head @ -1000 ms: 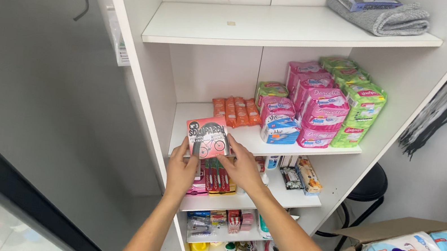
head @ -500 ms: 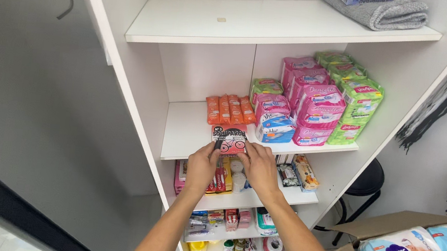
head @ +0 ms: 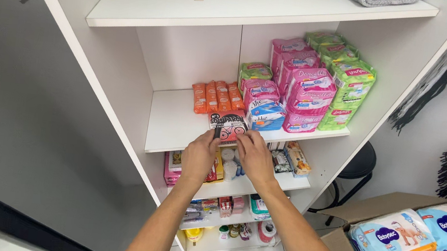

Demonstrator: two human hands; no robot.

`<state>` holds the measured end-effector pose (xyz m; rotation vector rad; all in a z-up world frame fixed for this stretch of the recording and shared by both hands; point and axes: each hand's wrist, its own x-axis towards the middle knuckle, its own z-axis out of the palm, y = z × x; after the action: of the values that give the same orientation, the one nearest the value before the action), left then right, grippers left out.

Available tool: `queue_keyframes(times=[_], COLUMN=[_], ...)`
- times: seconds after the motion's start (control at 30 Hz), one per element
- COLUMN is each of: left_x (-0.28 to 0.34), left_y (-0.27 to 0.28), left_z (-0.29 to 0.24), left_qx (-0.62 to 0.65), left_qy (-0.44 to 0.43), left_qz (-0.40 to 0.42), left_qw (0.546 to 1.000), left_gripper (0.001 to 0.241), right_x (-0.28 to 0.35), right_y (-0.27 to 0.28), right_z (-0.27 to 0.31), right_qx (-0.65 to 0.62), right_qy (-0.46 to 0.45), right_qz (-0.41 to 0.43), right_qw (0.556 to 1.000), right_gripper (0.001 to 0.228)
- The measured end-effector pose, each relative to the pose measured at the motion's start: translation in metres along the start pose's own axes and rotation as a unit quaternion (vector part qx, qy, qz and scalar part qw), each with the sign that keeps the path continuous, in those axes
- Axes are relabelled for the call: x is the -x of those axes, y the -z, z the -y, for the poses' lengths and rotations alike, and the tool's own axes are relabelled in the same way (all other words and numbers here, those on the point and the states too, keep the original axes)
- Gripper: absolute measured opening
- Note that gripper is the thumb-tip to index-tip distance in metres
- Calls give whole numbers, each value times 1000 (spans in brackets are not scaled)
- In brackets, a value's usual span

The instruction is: The person organizes several packages of feminine hygiene products, small boxes, and a folded cloth on the shelves of a white cabinet by hand.

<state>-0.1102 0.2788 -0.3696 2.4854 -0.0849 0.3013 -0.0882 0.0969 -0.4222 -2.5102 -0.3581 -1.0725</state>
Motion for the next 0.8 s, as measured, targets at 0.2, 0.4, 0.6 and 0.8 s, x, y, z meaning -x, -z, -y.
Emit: queue_keyframes(times=[0.2,0.4,0.6,0.8], left_x=[-3,-2,4,5], left_y=[-2,-4,6,19], left_z=[0,-2,-7,-21], left_qx=[-21,-35,-17,-38], left_qy=[1,1,14,6], left_qz=[10,5,14,36], left_qw=[1000,999,1000,999], left_gripper=[54,57,66,65], right_x=[-1,0,2,2], right_y=[4,4,3,3], right_z=[4,0,-2,-1], right_qx=[-1,-20,-14,-14], right_qy=[-14,12,28,37], right_qz=[14,-13,-18,-2], right_qw=[1000,1000,999,999], right_gripper=[15,21,29,22])
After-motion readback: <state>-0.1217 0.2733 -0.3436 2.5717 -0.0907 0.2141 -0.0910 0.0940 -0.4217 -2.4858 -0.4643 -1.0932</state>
